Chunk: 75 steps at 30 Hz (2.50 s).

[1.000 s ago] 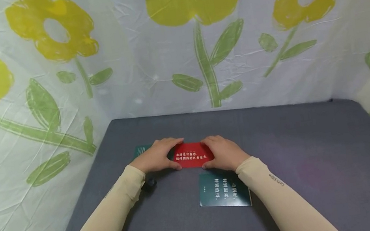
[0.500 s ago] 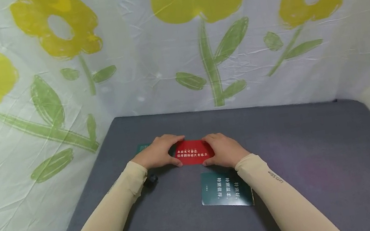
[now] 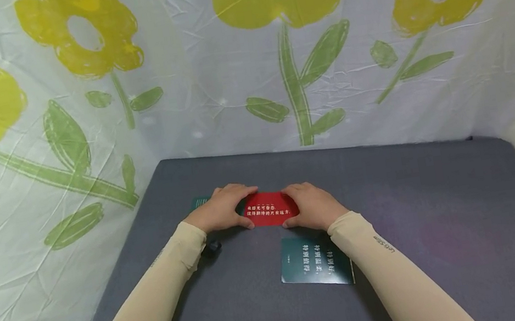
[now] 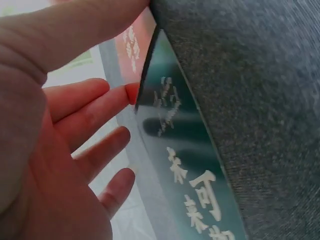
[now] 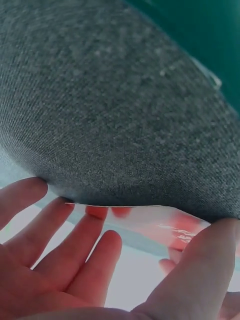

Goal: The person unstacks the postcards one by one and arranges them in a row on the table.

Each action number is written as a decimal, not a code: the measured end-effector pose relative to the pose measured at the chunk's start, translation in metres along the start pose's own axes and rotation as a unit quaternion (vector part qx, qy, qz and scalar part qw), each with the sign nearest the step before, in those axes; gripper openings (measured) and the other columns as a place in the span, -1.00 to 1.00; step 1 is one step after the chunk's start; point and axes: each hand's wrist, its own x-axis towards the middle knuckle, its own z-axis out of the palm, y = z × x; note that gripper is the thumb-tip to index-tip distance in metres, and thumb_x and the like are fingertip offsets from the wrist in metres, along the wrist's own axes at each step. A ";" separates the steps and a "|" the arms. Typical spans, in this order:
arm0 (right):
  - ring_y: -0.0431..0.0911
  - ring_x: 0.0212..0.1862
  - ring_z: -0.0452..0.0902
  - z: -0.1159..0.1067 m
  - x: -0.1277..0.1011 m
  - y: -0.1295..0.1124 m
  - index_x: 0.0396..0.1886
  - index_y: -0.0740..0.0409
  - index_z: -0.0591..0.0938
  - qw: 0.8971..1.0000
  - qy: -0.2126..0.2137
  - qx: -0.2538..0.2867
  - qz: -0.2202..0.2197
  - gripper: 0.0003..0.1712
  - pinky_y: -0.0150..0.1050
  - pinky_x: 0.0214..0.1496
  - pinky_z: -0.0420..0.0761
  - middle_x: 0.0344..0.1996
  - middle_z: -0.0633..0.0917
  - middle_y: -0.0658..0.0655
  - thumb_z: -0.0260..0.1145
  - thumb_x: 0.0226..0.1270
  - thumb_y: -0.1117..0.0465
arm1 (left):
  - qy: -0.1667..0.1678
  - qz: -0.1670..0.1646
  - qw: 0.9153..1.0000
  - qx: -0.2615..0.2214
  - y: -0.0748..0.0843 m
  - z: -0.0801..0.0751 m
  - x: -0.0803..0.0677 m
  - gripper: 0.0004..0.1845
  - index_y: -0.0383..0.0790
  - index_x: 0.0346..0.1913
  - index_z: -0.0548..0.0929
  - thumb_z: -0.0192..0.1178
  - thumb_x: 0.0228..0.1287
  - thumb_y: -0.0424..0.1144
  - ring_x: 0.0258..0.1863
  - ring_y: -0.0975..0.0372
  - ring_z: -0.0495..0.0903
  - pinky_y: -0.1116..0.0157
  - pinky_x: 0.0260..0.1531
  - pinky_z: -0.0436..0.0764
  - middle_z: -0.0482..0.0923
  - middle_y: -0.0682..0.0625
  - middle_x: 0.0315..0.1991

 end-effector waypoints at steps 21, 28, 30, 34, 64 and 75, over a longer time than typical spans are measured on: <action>0.28 0.59 0.38 -0.015 -0.096 0.015 0.68 0.10 0.35 0.999 0.032 -0.008 -0.004 0.16 0.30 0.47 0.56 0.65 0.39 0.22 0.60 0.24 -0.29 | 0.035 0.090 0.995 0.018 0.090 0.011 -0.043 -0.03 0.01 0.66 0.37 0.58 0.23 0.05 0.49 0.08 0.53 -0.04 0.56 0.47 0.55 0.00 0.51; 0.16 0.48 0.53 -0.004 -0.144 0.019 0.60 0.10 0.46 0.999 0.037 -0.003 -0.004 0.13 0.21 0.43 0.62 0.49 0.58 0.17 0.66 0.15 -0.31 | -0.012 0.120 0.991 0.050 0.110 0.039 -0.050 0.08 0.00 0.69 0.31 0.56 0.17 0.22 0.51 0.17 0.51 0.10 0.57 0.47 0.50 0.07 0.55; 0.15 0.44 0.56 0.000 -0.151 0.018 0.58 0.09 0.48 0.999 0.036 0.001 -0.009 0.13 0.19 0.42 0.63 0.45 0.61 0.17 0.69 0.11 -0.30 | -0.014 0.118 0.991 0.057 0.112 0.046 -0.051 0.11 -0.01 0.70 0.29 0.57 0.16 0.22 0.52 0.17 0.49 0.10 0.56 0.47 0.48 0.07 0.56; 0.14 0.41 0.58 0.008 -0.153 0.018 0.56 0.10 0.49 0.999 0.039 0.000 -0.014 0.12 0.16 0.39 0.65 0.43 0.61 0.15 0.74 0.07 -0.20 | -0.008 0.114 0.991 0.072 0.110 0.053 -0.053 0.11 -0.03 0.69 0.30 0.60 0.14 0.21 0.51 0.15 0.50 0.09 0.56 0.47 0.51 0.05 0.53; -0.02 0.30 0.61 0.021 -0.155 0.018 0.43 0.04 0.60 0.997 0.074 0.019 0.005 -0.02 0.08 0.36 0.68 0.30 0.67 -0.01 0.79 0.01 -0.09 | -0.014 0.105 0.993 0.046 0.105 0.055 -0.053 0.03 -0.04 0.63 0.42 0.63 0.11 0.11 0.35 0.21 0.53 0.17 0.43 0.61 0.53 0.04 0.44; -0.05 0.34 0.59 0.018 -0.157 0.016 0.47 0.02 0.58 0.997 0.072 0.026 0.006 0.02 0.03 0.37 0.68 0.34 0.66 -0.01 0.79 0.00 -0.12 | -0.018 0.104 0.994 0.032 0.101 0.053 -0.054 0.04 -0.07 0.63 0.42 0.64 0.12 0.13 0.38 0.17 0.54 0.14 0.44 0.60 0.53 0.02 0.46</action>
